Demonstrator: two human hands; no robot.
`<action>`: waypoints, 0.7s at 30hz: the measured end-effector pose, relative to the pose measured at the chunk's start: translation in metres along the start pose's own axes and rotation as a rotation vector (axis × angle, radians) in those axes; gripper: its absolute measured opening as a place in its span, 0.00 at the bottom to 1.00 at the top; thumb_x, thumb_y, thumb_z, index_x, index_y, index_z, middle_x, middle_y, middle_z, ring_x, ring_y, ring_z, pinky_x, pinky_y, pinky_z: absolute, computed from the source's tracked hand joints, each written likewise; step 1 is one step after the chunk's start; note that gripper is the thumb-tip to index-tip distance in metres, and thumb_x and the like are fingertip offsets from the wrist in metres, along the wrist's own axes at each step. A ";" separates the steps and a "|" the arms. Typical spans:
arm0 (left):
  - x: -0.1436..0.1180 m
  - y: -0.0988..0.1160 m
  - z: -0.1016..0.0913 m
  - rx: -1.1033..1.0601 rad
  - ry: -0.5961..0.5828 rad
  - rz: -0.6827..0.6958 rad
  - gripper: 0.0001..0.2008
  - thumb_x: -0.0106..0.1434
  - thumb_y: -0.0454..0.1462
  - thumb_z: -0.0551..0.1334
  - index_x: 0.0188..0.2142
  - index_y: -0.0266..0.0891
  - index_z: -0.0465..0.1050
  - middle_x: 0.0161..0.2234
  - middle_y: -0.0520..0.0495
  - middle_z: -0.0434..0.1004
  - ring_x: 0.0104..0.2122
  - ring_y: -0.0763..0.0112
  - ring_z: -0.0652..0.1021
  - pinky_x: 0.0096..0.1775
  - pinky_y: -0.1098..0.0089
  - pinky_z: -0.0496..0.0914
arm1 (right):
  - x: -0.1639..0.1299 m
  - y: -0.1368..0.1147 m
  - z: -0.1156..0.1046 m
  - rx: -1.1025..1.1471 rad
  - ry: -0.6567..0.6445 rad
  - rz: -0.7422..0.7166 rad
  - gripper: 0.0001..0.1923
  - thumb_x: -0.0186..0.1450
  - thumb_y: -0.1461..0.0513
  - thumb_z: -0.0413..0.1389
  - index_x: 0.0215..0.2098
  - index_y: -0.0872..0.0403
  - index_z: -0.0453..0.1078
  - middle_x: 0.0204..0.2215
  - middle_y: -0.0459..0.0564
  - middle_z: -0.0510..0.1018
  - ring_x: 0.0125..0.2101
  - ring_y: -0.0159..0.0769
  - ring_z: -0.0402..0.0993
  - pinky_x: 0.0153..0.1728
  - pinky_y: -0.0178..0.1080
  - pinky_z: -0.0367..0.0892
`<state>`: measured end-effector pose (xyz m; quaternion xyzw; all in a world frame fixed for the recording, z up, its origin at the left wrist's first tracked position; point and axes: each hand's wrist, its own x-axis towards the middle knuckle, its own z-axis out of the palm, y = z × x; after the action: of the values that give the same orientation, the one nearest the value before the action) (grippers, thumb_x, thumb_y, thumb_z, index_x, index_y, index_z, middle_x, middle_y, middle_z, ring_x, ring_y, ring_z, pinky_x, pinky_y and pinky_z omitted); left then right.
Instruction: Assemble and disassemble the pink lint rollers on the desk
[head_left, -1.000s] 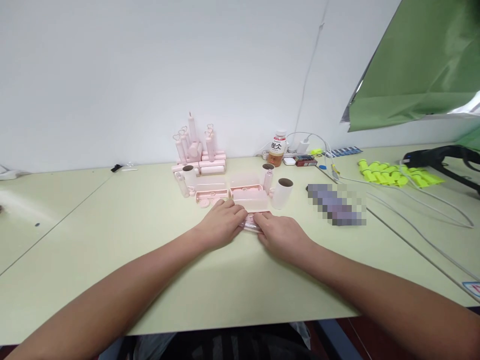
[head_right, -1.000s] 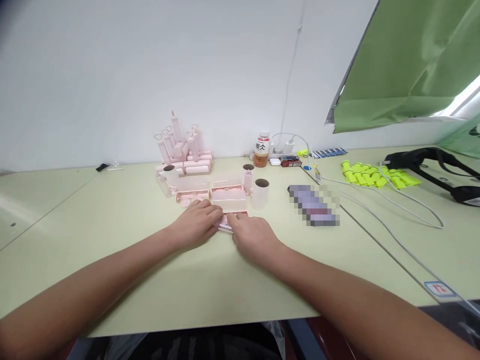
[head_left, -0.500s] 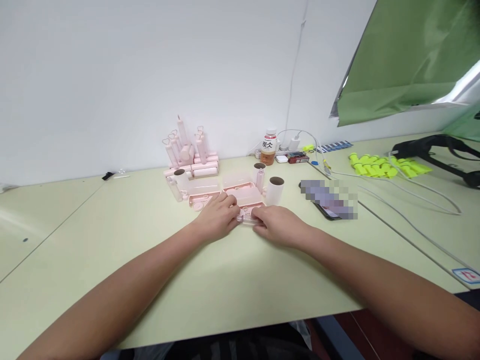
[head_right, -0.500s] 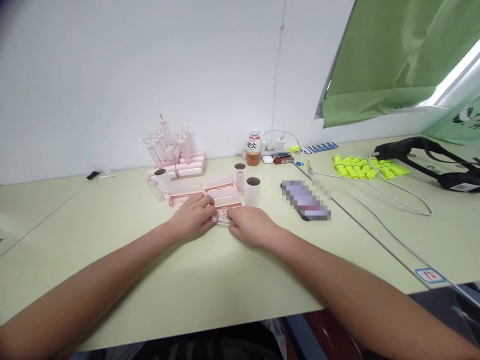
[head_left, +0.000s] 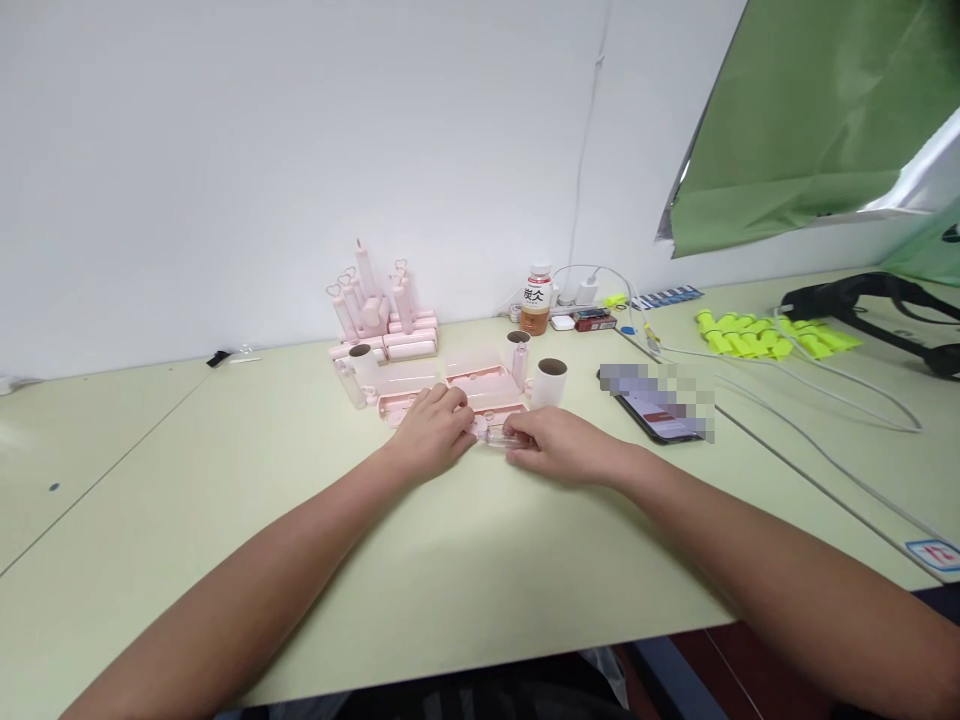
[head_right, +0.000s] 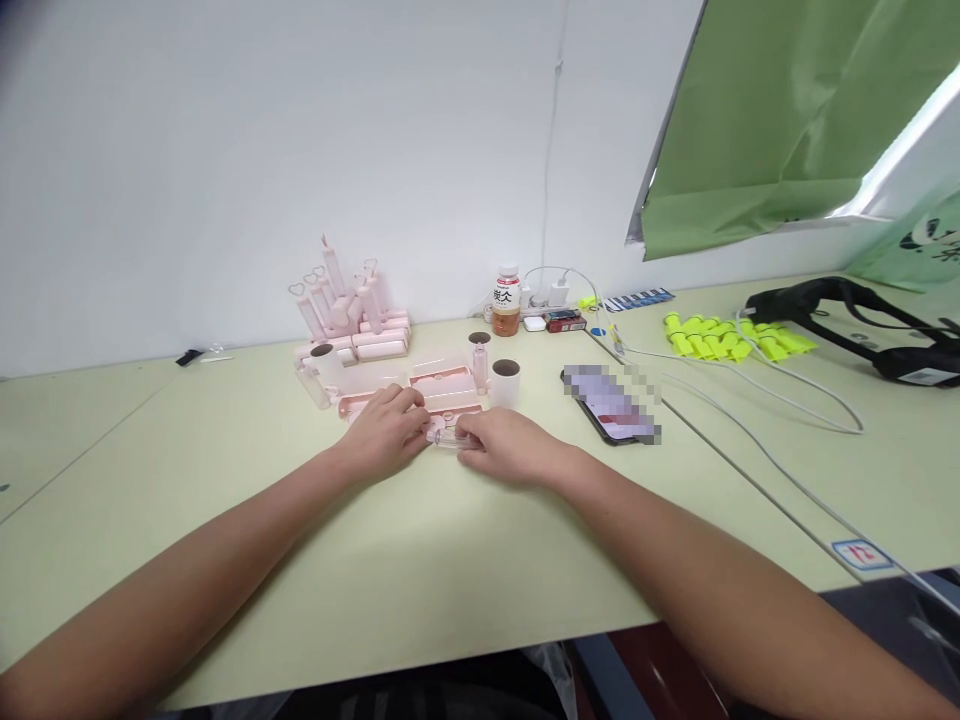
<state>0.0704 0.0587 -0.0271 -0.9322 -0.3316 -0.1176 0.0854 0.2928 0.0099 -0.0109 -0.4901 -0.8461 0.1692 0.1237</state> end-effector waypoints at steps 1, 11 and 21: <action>0.000 0.000 -0.001 -0.013 0.008 0.003 0.09 0.67 0.41 0.55 0.38 0.39 0.72 0.44 0.42 0.70 0.43 0.59 0.68 0.44 0.59 0.64 | -0.001 0.000 -0.002 0.020 0.007 -0.007 0.06 0.61 0.61 0.52 0.27 0.53 0.60 0.24 0.44 0.70 0.24 0.31 0.61 0.25 0.33 0.51; 0.063 -0.012 -0.037 -0.183 0.134 -0.161 0.17 0.66 0.35 0.53 0.54 0.42 0.66 0.50 0.42 0.69 0.51 0.58 0.69 0.53 0.58 0.65 | -0.017 0.030 -0.040 -0.044 -0.279 0.253 0.07 0.52 0.65 0.52 0.21 0.53 0.56 0.19 0.43 0.64 0.20 0.31 0.57 0.21 0.36 0.47; 0.145 -0.021 -0.035 -0.128 -0.239 -0.028 0.25 0.55 0.43 0.65 0.52 0.42 0.68 0.58 0.42 0.61 0.53 0.57 0.70 0.52 0.63 0.67 | -0.010 0.048 -0.039 0.008 -0.304 0.284 0.03 0.53 0.62 0.53 0.25 0.51 0.62 0.24 0.44 0.70 0.23 0.34 0.64 0.22 0.37 0.53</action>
<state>0.1608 0.1533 0.0485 -0.9384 -0.3440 -0.0277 -0.0163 0.3499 0.0298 0.0044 -0.5727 -0.7769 0.2603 -0.0285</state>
